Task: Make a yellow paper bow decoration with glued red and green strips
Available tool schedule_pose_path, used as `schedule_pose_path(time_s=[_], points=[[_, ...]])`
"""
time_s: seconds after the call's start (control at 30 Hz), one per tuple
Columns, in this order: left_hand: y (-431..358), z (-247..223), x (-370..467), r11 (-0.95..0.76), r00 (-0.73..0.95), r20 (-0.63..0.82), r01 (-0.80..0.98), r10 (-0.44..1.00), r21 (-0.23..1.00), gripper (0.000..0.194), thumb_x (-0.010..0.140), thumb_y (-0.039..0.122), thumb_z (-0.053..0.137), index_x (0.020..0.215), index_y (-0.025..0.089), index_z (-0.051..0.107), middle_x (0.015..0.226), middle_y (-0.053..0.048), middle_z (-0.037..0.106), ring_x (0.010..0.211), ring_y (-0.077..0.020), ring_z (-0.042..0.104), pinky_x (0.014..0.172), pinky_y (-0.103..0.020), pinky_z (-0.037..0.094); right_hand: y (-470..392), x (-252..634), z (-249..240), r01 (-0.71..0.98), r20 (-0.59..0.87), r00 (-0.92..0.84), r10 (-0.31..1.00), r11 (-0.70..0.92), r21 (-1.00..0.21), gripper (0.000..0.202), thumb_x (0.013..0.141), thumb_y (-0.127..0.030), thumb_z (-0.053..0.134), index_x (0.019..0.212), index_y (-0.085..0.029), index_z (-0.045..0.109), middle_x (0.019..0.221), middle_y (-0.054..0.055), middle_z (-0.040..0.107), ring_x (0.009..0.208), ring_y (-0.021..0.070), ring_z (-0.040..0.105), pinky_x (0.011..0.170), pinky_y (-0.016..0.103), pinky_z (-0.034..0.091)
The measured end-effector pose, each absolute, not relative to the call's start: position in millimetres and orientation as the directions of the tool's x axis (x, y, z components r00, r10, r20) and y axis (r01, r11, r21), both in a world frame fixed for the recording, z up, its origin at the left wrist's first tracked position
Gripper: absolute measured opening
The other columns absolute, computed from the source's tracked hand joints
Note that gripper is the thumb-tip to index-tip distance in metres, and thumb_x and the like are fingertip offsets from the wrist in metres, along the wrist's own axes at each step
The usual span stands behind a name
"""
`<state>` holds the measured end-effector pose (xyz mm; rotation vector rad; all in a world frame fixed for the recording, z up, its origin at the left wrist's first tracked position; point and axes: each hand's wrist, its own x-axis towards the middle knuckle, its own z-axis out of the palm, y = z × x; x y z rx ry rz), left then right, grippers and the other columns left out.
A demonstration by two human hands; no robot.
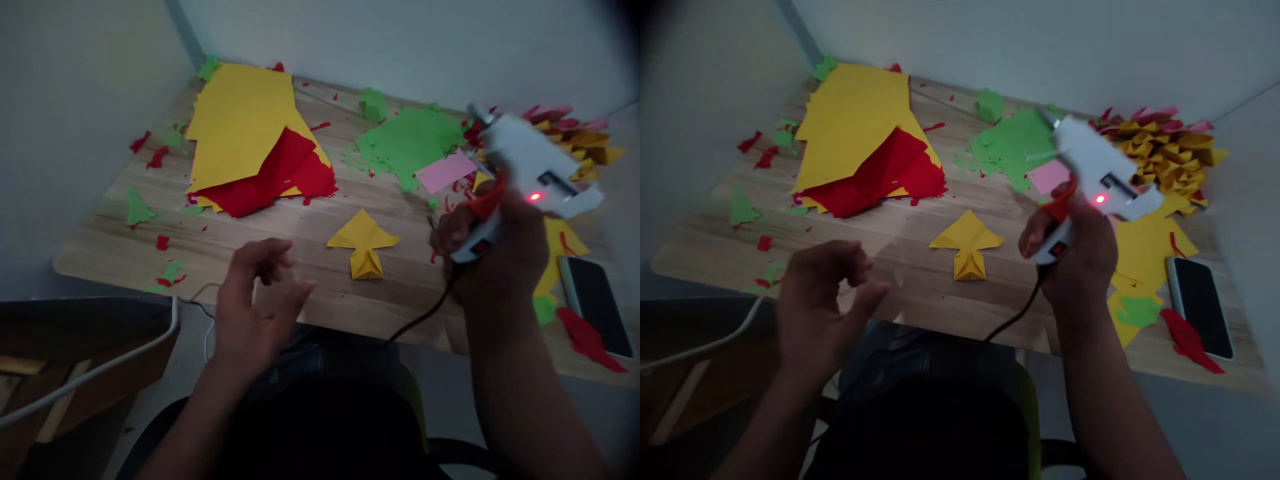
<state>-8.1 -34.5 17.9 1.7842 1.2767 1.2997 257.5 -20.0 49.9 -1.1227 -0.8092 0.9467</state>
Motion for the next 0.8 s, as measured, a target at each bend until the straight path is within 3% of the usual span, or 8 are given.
schedule_pose_path(time_s=[0.03, 0.17, 0.27, 0.37, 0.57, 0.67, 0.8], points=[[-28, 15, 1, -0.375, 0.128, 0.355, 0.401, 0.926, 0.836, 0.043, 0.078, 0.021, 0.078, 0.117, 0.025, 0.06, 0.094, 0.001, 0.063, 0.075, -0.0126, 0.056, 0.07, -0.028, 0.049, -29, 263, 42, -0.165, 0.014, 0.394, 0.919, 0.085, -0.983, 0.014, 0.089, -0.037, 0.055, 0.086, -0.025, 0.059, 0.047, -0.006, 0.053, 0.04, 0.0131, 0.044, 0.044, 0.026, 0.036], [-14, 0, 47, -0.374, 0.313, 0.23, 0.554, 0.922, 0.744, 0.017, 0.089, 0.026, 0.067, 0.105, 0.022, 0.063, 0.092, -0.001, 0.066, 0.084, -0.017, 0.061, 0.078, -0.033, 0.049, -58, 275, 24, 0.079, -0.155, 0.434, 0.887, -0.209, -0.975, 0.028, 0.085, -0.049, 0.065, 0.084, -0.022, 0.062, 0.047, -0.004, 0.057, 0.039, 0.014, 0.048, 0.044, 0.026, 0.035], [-13, -11, 73, -0.354, 0.334, 0.158, 0.682, 0.929, 0.64, 0.025, 0.088, 0.034, 0.069, 0.108, 0.022, 0.062, 0.102, -0.005, 0.069, 0.095, -0.0237, 0.063, 0.085, -0.039, 0.047, -68, 280, 20, 0.2, -0.211, 0.41, 0.887, -0.314, -0.928, 0.034, 0.085, -0.053, 0.066, 0.076, -0.021, 0.062, 0.048, -0.002, 0.059, 0.043, 0.0144, 0.051, 0.045, 0.027, 0.036], [-11, -16, 81, -0.347, 0.35, 0.11, 0.742, 0.93, 0.574, 0.029, 0.085, 0.035, 0.071, 0.109, 0.023, 0.061, 0.107, -0.005, 0.071, 0.099, -0.0268, 0.061, 0.087, -0.042, 0.046, -72, 286, 17, 0.342, -0.199, 0.331, 0.923, -0.313, -0.886, 0.032, 0.088, -0.049, 0.066, 0.073, -0.02, 0.063, 0.049, -0.002, 0.059, 0.046, 0.015, 0.055, 0.049, 0.027, 0.041], [0, -16, 68, -0.387, 0.409, 0.106, 0.705, 0.906, 0.594, 0.017, 0.086, 0.028, 0.069, 0.102, 0.024, 0.064, 0.102, -0.002, 0.074, 0.093, -0.0251, 0.061, 0.082, -0.041, 0.045, -75, 288, 23, 0.624, -0.164, 0.187, 0.969, -0.246, -0.742, 0.03, 0.088, -0.044, 0.065, 0.068, -0.022, 0.06, 0.052, -0.002, 0.059, 0.052, 0.0172, 0.059, 0.053, 0.028, 0.047], [1, -20, 64, -0.399, 0.401, 0.143, 0.682, 0.905, 0.612, 0.014, 0.085, 0.026, 0.069, 0.099, 0.024, 0.066, 0.097, -0.002, 0.075, 0.089, -0.0245, 0.062, 0.079, -0.039, 0.045, -72, 284, 31, 0.691, -0.215, 0.098, 0.972, -0.222, -0.688, 0.028, 0.091, -0.045, 0.061, 0.074, -0.023, 0.063, 0.053, -0.001, 0.059, 0.052, 0.0184, 0.059, 0.052, 0.029, 0.047], [-1, -27, 61, -0.391, 0.347, 0.206, 0.634, 0.915, 0.667, 0.009, 0.087, 0.024, 0.068, 0.095, 0.023, 0.068, 0.091, -0.002, 0.074, 0.085, -0.0213, 0.063, 0.078, -0.036, 0.047, -66, 282, 34, 0.703, -0.223, 0.03, 0.974, -0.179, -0.688, 0.026, 0.09, -0.046, 0.061, 0.09, -0.021, 0.069, 0.072, 0.004, 0.072, 0.063, 0.0216, 0.068, 0.058, 0.031, 0.053]])
